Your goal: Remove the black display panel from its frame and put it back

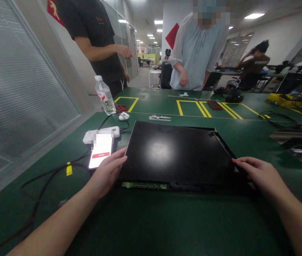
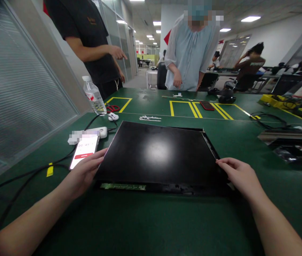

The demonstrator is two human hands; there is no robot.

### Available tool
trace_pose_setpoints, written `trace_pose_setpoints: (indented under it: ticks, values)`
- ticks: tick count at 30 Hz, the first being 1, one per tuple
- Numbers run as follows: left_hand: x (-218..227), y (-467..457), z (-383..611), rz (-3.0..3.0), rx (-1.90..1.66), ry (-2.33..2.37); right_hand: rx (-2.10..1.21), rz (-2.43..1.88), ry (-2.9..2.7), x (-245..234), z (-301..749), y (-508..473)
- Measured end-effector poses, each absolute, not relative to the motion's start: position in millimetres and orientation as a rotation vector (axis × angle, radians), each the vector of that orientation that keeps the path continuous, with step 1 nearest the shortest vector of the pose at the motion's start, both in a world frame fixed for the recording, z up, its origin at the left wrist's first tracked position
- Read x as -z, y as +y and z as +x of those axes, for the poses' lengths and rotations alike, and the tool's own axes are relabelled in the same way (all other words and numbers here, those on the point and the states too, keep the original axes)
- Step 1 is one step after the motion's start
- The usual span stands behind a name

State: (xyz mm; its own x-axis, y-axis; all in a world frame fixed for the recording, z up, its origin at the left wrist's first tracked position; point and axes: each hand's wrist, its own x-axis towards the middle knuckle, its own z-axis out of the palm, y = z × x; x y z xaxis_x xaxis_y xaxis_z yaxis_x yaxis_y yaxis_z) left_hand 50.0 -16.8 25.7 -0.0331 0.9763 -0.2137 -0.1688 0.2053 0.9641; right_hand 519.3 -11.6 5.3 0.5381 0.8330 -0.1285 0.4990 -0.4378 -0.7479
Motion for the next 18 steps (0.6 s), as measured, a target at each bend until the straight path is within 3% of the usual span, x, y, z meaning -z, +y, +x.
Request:
trace_pose_setpoints:
  ticks: [18]
  values:
    - [-29,-19,50,0.906,-1.147,1.283,-0.611,-2.026,-1.173,11,532,-9]
